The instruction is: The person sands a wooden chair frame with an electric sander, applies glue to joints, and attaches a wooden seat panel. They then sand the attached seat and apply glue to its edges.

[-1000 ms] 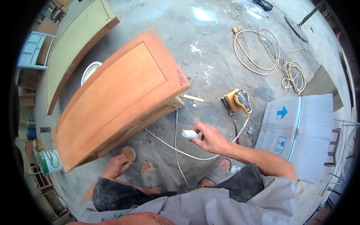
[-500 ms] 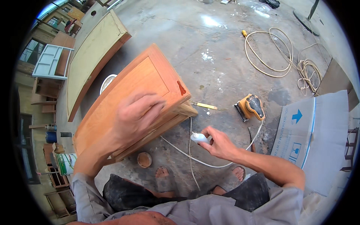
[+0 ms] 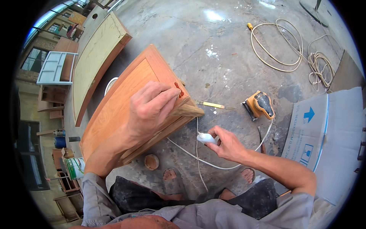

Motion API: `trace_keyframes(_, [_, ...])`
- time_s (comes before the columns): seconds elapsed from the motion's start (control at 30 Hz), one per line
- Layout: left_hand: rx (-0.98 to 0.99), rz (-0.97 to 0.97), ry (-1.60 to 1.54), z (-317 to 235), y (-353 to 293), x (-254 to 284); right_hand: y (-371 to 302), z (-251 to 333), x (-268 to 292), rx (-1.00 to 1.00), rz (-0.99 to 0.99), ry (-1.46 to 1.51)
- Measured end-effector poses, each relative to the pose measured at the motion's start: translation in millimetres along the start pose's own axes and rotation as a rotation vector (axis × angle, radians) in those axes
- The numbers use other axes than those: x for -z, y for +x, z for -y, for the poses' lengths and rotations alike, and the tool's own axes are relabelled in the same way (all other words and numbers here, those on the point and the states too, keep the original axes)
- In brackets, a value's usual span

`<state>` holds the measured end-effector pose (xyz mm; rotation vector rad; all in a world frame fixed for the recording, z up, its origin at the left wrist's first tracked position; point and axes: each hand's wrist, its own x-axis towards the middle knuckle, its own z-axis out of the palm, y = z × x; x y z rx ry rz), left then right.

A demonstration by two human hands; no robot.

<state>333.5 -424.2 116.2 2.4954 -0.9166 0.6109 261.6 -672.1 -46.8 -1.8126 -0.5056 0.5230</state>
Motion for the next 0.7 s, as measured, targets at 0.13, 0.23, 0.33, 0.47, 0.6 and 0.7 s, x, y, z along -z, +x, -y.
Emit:
trace_keyframes(0.13, [-0.011, 0.019, 0.019, 1.3, 0.6, -0.4, 3.3, 1.2, 1.1, 0.006, 0.011, 0.004])
trace_keyframes(0.23, [-0.026, 0.029, 0.013, 3.2, 0.6, -0.9, 4.8, 3.1, 1.9, -0.005, 0.01, 0.006])
trace_keyframes(0.33, [-0.032, 0.017, 0.025, 5.0, 1.7, 1.5, 6.2, 5.8, 2.4, -0.036, 0.021, 0.002])
trace_keyframes(0.47, [-0.015, -0.012, 0.014, 4.9, 0.6, 3.6, 5.6, 6.0, 3.4, -0.068, 0.027, -0.008])
trace_keyframes(0.6, [-0.019, -0.029, -0.003, 5.0, -0.1, 3.8, 6.9, 6.0, 3.2, -0.069, 0.038, -0.035])
trace_keyframes(0.7, [-0.031, -0.04, -0.007, 5.7, -1.9, -0.3, 8.5, 8.6, 2.8, -0.073, 0.051, -0.042])
